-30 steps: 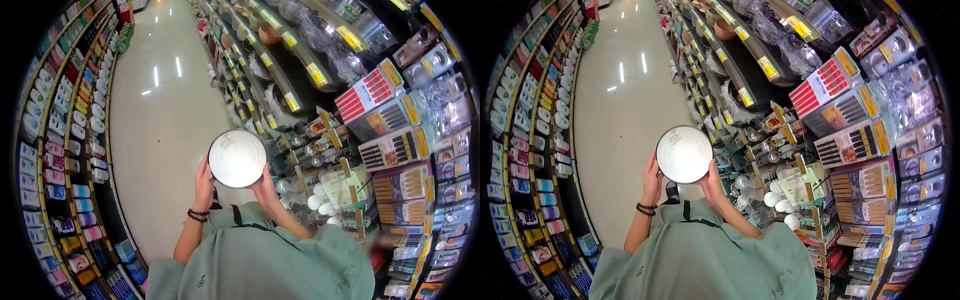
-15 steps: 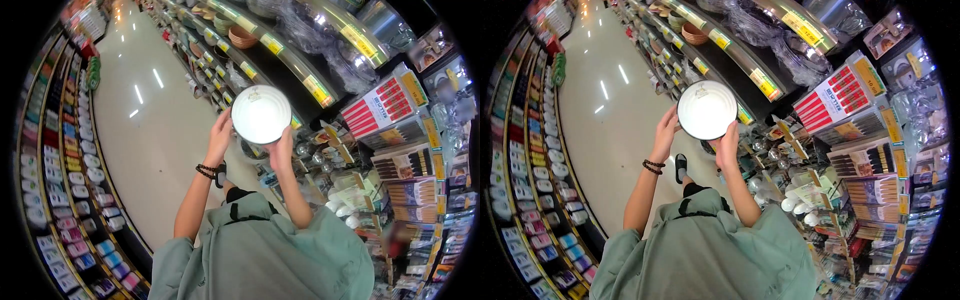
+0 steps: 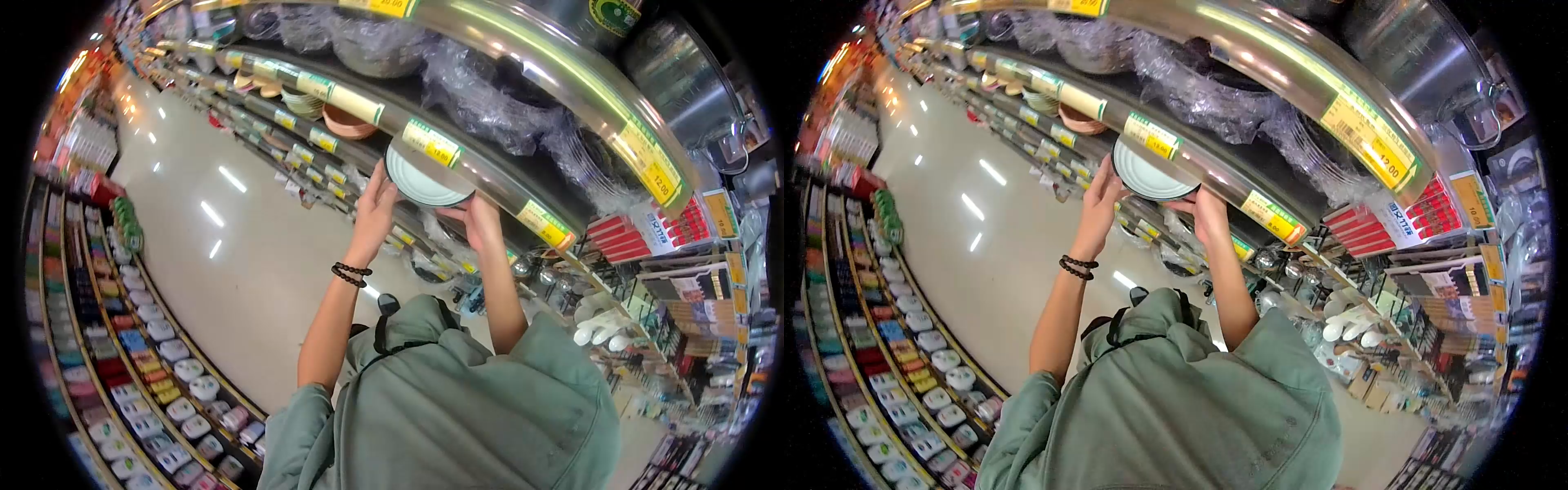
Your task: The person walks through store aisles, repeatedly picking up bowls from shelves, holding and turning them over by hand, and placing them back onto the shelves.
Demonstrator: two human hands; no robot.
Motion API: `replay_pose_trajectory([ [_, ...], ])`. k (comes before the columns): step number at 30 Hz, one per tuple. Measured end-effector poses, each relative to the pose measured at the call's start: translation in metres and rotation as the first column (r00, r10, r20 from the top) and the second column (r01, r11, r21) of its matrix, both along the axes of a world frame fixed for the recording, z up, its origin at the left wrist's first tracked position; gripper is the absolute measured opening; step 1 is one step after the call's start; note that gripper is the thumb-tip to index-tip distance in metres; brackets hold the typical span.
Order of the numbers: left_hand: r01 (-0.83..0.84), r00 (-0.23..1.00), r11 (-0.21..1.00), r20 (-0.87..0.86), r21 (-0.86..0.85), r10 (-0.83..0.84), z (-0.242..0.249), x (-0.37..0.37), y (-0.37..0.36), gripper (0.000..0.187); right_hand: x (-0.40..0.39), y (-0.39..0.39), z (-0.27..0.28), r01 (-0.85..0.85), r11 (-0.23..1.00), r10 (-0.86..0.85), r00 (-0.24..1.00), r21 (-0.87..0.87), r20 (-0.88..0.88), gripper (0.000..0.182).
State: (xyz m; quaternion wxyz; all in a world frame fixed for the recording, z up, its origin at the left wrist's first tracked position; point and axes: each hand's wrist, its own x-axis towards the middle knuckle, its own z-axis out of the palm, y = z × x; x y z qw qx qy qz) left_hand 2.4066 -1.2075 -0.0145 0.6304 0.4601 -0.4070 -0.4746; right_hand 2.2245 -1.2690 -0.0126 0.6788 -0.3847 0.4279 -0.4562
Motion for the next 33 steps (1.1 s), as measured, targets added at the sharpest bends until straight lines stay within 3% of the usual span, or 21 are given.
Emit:
replay_pose_trajectory([
  [3, 0.038, 0.999, 0.999, 0.02, -0.014, -0.037, -0.01, 0.007, -0.032, 0.057, 0.007, -0.02, -0.027, 0.082, 0.996, -0.079, 0.994, -0.043, 0.071, 0.045],
  [4, 0.069, 0.996, 0.997, -0.056, 0.025, -0.068, -0.01, 0.009, -0.037, 0.058, 0.009, -0.025, -0.034, 0.11, 0.994, -0.109, 0.99, -0.009, 0.085, 0.043],
  [7, 0.074, 0.995, 0.997, -0.063, -0.018, -0.075, -0.025, 0.017, -0.057, 0.059, 0.021, -0.031, -0.041, 0.196, 0.98, -0.2, 0.966, 0.042, 0.167, 0.04],
  [12, 0.151, 0.959, 0.988, -0.239, -0.036, -0.155, -0.034, 0.039, -0.069, 0.058, 0.048, -0.037, -0.042, 0.31, 0.948, -0.317, 0.942, 0.074, 0.107, 0.042],
  [15, 0.214, 0.976, 0.976, -0.036, -0.044, -0.215, -0.046, 0.054, -0.07, 0.059, 0.069, -0.032, -0.03, 0.379, 0.921, -0.388, 0.913, 0.095, 0.124, 0.04],
  [19, 0.288, 0.947, 0.955, 0.17, -0.064, -0.274, -0.045, 0.066, -0.036, 0.056, 0.089, -0.027, -0.017, 0.435, 0.888, -0.456, 0.873, 0.146, 0.173, 0.033],
  [22, 0.331, 0.944, 0.943, 0.031, -0.043, -0.329, -0.063, 0.08, -0.009, 0.05, 0.107, -0.02, -0.002, 0.477, 0.856, -0.514, 0.828, 0.2, 0.225, 0.035],
  [26, 0.385, 0.921, 0.916, 0.015, 0.116, -0.389, -0.072, 0.104, 0.025, 0.042, 0.12, -0.019, -0.007, 0.477, 0.859, -0.5, 0.861, 0.187, 0.099, 0.036],
  [29, 0.451, 0.892, 0.883, -0.056, 0.128, -0.448, -0.089, 0.124, 0.048, 0.041, 0.114, -0.018, -0.016, 0.469, 0.873, -0.479, 0.876, 0.135, 0.058, 0.034],
  [33, 0.484, 0.875, 0.85, -0.105, 0.209, -0.472, -0.091, 0.154, 0.076, 0.034, 0.113, 0.003, -0.011, 0.603, 0.792, -0.609, 0.792, 0.095, 0.051, 0.04],
])
